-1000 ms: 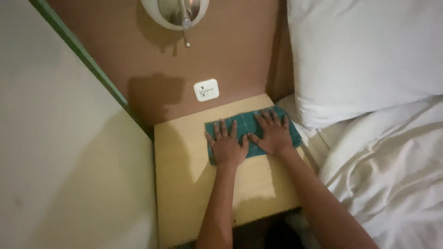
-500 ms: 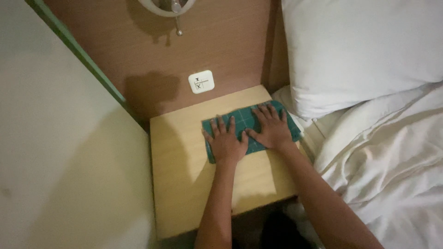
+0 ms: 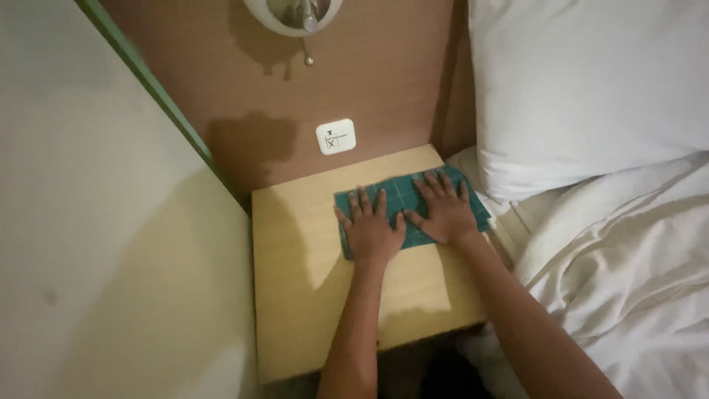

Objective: The person uses a green cloth to wipe the surface of a bed, then moves to a bedside table to clean it. They return to the bed to wipe the sheets again before moving to a desk and finally wiping an orange chair.

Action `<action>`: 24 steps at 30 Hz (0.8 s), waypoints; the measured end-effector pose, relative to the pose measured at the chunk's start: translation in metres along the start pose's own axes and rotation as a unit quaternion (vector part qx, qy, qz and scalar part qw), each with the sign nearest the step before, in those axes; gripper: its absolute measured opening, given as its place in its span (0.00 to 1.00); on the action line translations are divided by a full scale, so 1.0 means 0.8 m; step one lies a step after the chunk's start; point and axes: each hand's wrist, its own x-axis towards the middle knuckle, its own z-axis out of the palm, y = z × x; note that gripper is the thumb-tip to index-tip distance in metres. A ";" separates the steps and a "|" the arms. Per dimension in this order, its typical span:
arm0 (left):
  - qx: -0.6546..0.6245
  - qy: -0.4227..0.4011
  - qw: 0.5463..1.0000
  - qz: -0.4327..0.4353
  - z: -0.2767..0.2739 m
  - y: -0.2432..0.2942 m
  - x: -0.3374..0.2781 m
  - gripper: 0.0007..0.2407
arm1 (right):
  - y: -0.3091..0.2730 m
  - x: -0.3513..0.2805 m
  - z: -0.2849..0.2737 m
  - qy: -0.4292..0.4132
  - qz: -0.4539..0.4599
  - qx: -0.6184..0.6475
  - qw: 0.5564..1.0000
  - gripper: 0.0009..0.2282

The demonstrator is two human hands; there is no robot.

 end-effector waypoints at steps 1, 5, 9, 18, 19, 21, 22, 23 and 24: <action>-0.001 -0.001 1.000 0.001 -0.008 0.001 -0.005 0.31 | -0.002 -0.005 0.000 -0.001 0.001 -0.001 1.000 0.39; -0.017 -0.022 1.000 0.007 -0.021 0.006 -0.031 0.30 | -0.008 -0.033 -0.004 -0.002 0.016 -0.010 1.000 0.40; -0.007 -0.039 0.999 -0.001 -0.030 0.009 -0.058 0.30 | -0.016 -0.060 -0.009 0.004 0.021 -0.018 1.000 0.40; -0.011 -0.045 0.999 -0.002 -0.048 0.019 -0.115 0.31 | -0.023 -0.109 -0.021 -0.008 0.012 -0.015 1.000 0.40; -0.010 -0.043 0.999 -0.001 -0.045 0.019 -0.114 0.31 | -0.025 -0.111 -0.024 -0.006 0.012 -0.015 1.000 0.40; -0.004 -0.045 0.999 -0.008 -0.037 0.017 -0.108 0.31 | -0.029 -0.112 -0.030 0.003 0.007 -0.017 1.000 0.39; -0.004 -0.045 0.999 -0.009 -0.038 0.017 -0.105 0.31 | -0.026 -0.106 -0.027 0.003 0.007 -0.017 1.000 0.39; -0.009 -0.037 0.999 -0.004 -0.038 0.017 -0.104 0.30 | -0.023 -0.103 -0.021 0.010 0.003 -0.017 1.000 0.39; -0.014 -0.030 0.999 0.002 -0.036 0.016 -0.104 0.30 | -0.020 -0.101 -0.015 0.017 0.000 -0.017 1.000 0.38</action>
